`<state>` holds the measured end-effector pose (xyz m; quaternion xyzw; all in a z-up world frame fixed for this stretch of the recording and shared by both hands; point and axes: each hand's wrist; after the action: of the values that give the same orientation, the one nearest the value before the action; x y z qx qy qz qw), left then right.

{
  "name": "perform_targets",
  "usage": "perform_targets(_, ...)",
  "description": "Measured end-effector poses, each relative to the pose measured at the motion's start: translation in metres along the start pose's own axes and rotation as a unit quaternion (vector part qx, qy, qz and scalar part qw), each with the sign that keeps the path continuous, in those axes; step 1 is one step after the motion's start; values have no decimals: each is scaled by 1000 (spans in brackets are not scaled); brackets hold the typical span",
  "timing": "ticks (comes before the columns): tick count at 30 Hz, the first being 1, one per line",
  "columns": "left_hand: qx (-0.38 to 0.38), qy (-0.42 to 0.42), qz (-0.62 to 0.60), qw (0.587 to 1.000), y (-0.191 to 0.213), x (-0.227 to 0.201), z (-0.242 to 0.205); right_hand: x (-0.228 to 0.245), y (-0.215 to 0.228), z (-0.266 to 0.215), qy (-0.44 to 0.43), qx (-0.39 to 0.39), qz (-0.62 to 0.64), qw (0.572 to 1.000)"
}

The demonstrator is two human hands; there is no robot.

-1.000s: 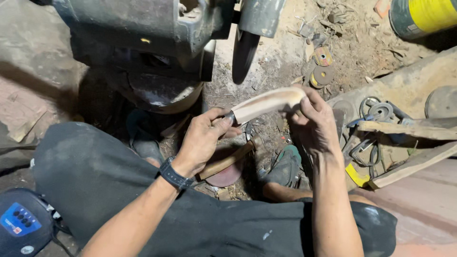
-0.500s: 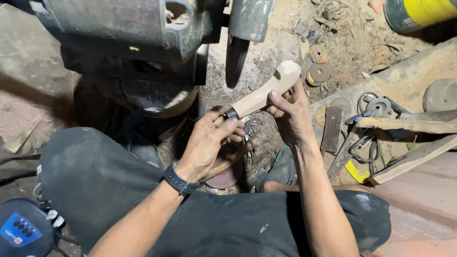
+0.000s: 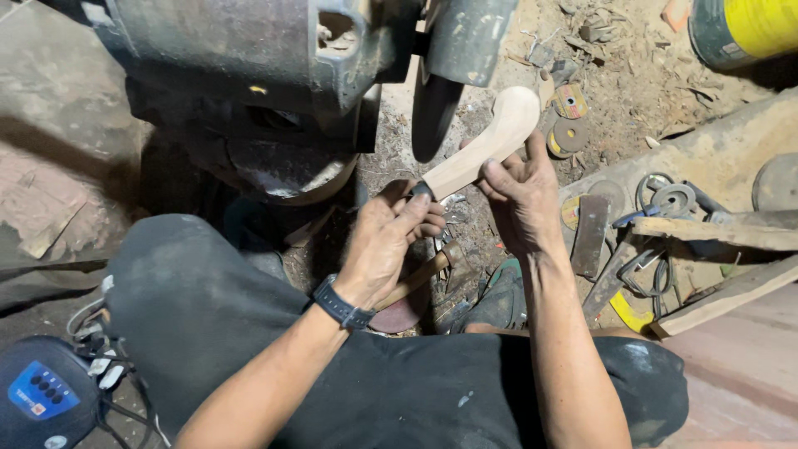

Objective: The person sits on the floor and uses a bench grinder to smooth and shape a small wooden piece. They repeatedly rotate and reposition the wood against the spinning wheel to grind different edges and surfaces.

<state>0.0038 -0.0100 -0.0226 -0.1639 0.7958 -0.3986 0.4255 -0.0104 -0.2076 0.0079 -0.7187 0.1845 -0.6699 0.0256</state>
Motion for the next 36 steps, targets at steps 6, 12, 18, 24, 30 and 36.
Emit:
perform_targets(6,-3,16,-21,1000,-4,0,7,1,2,4,-43,-33,0,999)
perform_targets(12,11,0,-64,998,-9,-3,11,2,-4,11,14,-1,-14,1000)
perform_targets(18,10,-6,-77,997,-12,-7,11,1,-8,17,15,-27,-35,999)
perform_targets(24,-5,3,-95,995,-12,-7,12,-3,-9,19,42,-17,-48,998)
perform_targets(30,-8,20,-115,993,-8,-5,15,-3,-10,22,57,-19,-71,996)
perform_targets(36,2,15,-115,993,-5,-3,18,0,-15,22,61,-15,-69,996)
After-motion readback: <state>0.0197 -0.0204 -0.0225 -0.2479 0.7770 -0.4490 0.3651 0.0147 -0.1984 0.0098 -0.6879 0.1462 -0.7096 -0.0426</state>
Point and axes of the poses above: each hand's wrist, its own z-axis towards the middle knuckle, its own y-axis out of the back of the hand, x = y × z, and after that the axes turned 10 degrees about -z, right-handed
